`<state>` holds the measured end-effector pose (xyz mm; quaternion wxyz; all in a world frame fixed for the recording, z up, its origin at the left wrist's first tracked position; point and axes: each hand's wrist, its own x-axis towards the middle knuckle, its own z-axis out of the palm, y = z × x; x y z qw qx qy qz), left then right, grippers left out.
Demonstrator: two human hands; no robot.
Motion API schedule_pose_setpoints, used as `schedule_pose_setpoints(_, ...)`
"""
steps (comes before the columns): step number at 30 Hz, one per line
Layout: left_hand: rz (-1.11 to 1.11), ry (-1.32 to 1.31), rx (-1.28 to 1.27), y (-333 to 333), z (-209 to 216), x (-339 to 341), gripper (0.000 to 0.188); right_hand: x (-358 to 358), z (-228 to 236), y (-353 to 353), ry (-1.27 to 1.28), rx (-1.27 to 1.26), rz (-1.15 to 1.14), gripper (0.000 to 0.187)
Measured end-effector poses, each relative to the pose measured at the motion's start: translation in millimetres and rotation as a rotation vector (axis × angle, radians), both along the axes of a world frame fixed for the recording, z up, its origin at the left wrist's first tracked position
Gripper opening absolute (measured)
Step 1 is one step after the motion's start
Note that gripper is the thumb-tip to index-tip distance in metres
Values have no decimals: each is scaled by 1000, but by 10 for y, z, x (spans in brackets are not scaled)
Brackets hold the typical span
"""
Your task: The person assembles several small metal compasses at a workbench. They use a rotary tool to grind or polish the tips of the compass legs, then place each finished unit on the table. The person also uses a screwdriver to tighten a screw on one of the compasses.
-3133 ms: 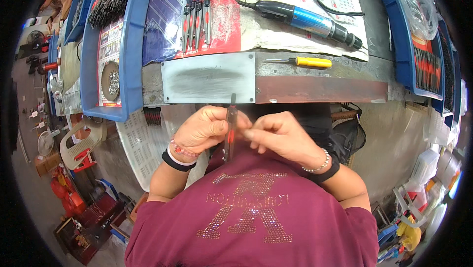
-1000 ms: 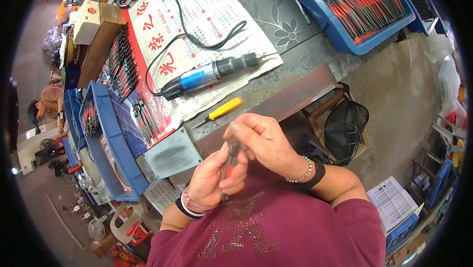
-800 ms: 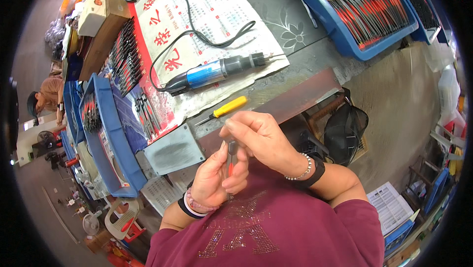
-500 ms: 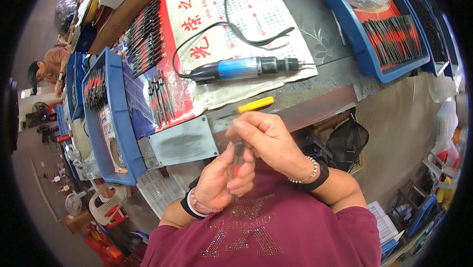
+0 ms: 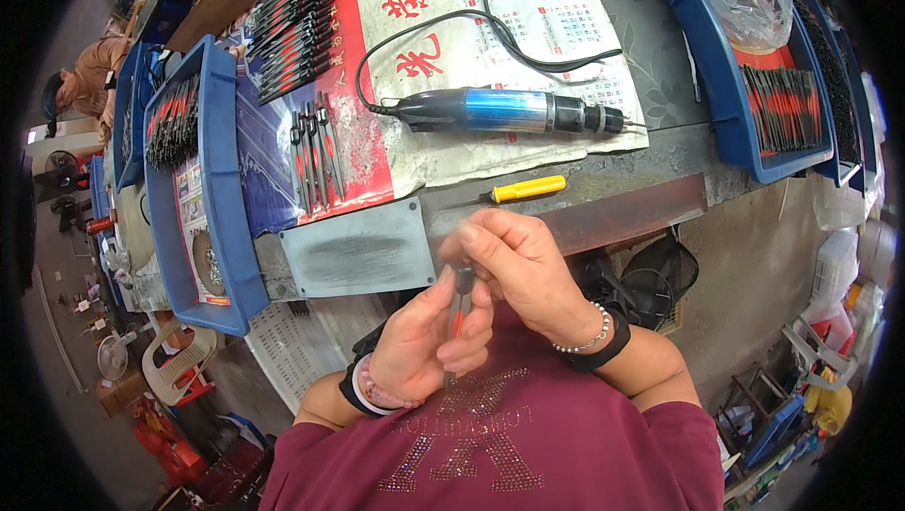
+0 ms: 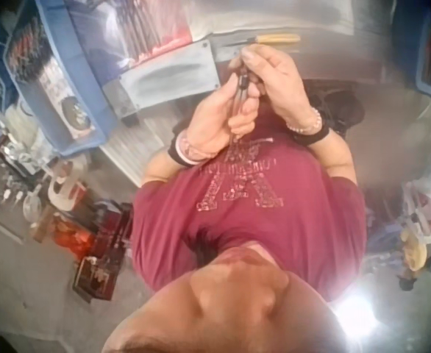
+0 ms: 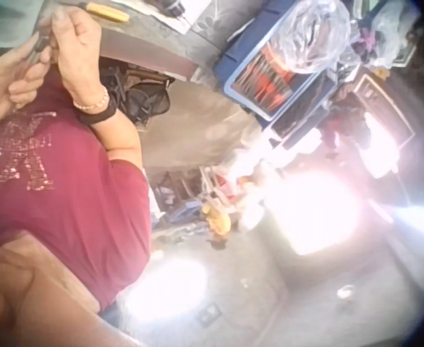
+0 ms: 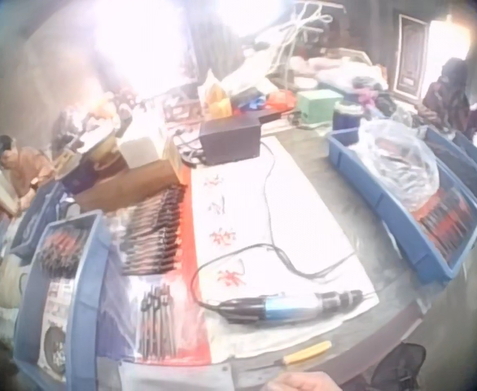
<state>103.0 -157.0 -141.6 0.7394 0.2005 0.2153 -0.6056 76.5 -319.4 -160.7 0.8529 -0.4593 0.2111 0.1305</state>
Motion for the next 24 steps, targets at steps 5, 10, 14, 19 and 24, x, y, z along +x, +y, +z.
schedule_pose_setpoints(5, 26, -125, 50, -5, 2, -23, 41, 20, 2, 8, -44, -47, 31, 29)
schedule_pose_setpoints(10, 61, -95, 44, -8, 1, -16, 41, 46, 11, 1, -54, -67, 35, 29)
schedule_pose_setpoints(14, 94, 3, 18, -4, -10, 5, 40, 48, -3, 17, -36, -61, 18, 29)
schedule_pose_setpoints(19, -4, -52, 40, 17, -19, 22, 41, 36, -22, 35, -46, -78, 10, 28)
schedule_pose_setpoints(24, -1, -84, 31, 30, -19, -1, 40, 15, -14, 57, -63, -63, -7, 28)
